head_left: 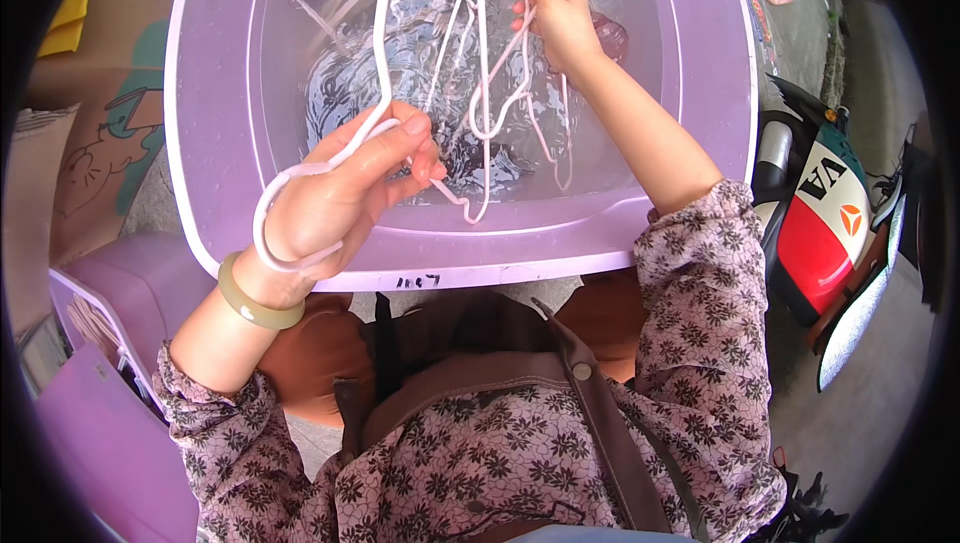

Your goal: The person gathers hangers from a rack, sits down, and wipes a stack of hangers with a cloth inside a tub of water.

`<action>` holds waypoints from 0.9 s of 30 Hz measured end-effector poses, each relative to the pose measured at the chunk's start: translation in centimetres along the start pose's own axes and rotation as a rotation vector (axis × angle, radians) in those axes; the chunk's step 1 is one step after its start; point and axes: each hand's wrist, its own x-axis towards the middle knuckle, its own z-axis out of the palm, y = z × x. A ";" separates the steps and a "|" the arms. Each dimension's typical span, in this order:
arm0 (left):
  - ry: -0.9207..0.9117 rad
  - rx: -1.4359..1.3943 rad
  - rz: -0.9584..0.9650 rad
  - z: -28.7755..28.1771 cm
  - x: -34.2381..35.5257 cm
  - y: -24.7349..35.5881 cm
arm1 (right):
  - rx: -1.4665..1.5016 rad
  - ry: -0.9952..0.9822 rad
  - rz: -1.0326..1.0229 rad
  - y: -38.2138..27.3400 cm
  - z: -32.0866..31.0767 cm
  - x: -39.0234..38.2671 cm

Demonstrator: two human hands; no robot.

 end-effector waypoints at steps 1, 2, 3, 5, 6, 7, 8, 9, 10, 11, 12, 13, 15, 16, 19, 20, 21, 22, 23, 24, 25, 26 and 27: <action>-0.011 0.027 0.025 0.7 -0.7 0.3 | -0.006 -0.016 -0.029 -1.3 -0.3 -1.9; -0.037 0.032 0.024 1.3 -1.4 0.8 | -0.014 -0.028 -0.059 -2.5 -0.7 -3.6; -0.056 0.040 0.046 1.7 -2.1 1.1 | 0.017 -0.029 -0.093 -3.5 -1.0 -4.9; -0.099 0.052 0.091 2.1 -3.1 1.3 | 0.075 -0.026 -0.163 -5.5 -1.7 -7.0; -0.122 0.046 0.103 2.1 -3.5 1.4 | 0.073 -0.039 -0.237 -6.7 -1.9 -8.0; -0.085 0.001 0.110 2.1 -3.8 1.4 | 0.072 -0.055 -0.310 -7.7 -2.1 -8.6; -0.044 -0.046 0.119 2.0 -3.9 1.3 | 0.065 -0.093 -0.361 -7.7 -2.6 -8.1; -0.013 -0.091 0.124 1.7 -3.9 1.1 | -0.066 -0.104 -0.304 -7.5 -3.1 -7.7; -0.017 -0.141 0.131 1.2 -3.6 0.9 | -0.194 -0.120 -0.240 -7.1 -3.5 -7.3; -0.006 -0.245 0.162 0.7 -3.0 0.1 | -0.322 -0.138 -0.176 -6.5 -3.9 -6.7; 0.031 -0.317 0.167 1.0 -2.6 -0.3 | -0.329 -0.101 -0.084 -5.0 -4.5 -5.7; 0.064 -0.383 0.176 1.4 -2.2 -0.6 | -0.269 -0.026 -0.082 -3.6 -5.0 -5.0; 0.055 -0.528 0.190 1.2 -1.3 -1.8 | -0.138 0.122 -0.082 -1.7 -5.1 -4.0; 0.102 -0.626 0.194 0.8 -0.9 -3.1 | 0.069 0.139 -0.060 -2.4 -3.9 -4.4; 0.249 -0.703 0.106 -0.1 0.0 -4.8 | 0.147 -0.034 -0.221 -5.8 -0.6 -6.6; 0.203 -0.744 0.091 -0.3 0.1 -5.0 | 0.042 -0.076 -0.302 -7.4 0.3 -7.6; 0.155 -0.786 0.076 -0.5 0.2 -5.2 | -0.024 -0.120 -0.332 -8.9 0.9 -8.3; 0.098 -0.822 0.056 -0.4 0.2 -5.2 | -0.091 -0.154 -0.366 -10.6 1.1 -9.0; 0.045 -0.831 0.057 -0.4 0.2 -5.0 | -0.159 -0.189 -0.399 -11.4 1.4 -9.3; -0.018 -0.836 0.053 -0.3 0.3 -4.8 | -0.117 -0.068 -0.321 -11.4 1.8 -9.2; -0.079 -0.841 0.050 -0.1 0.4 -4.5 | -0.074 -0.154 -0.271 -11.7 1.9 -9.1; -0.118 -0.827 0.065 0.3 0.3 -4.2 | -0.031 -0.241 -0.220 -12.1 1.9 -8.8; -0.261 -0.852 0.099 -0.2 0.7 -4.4 | 0.011 -0.334 -0.165 -12.6 2.3 -8.4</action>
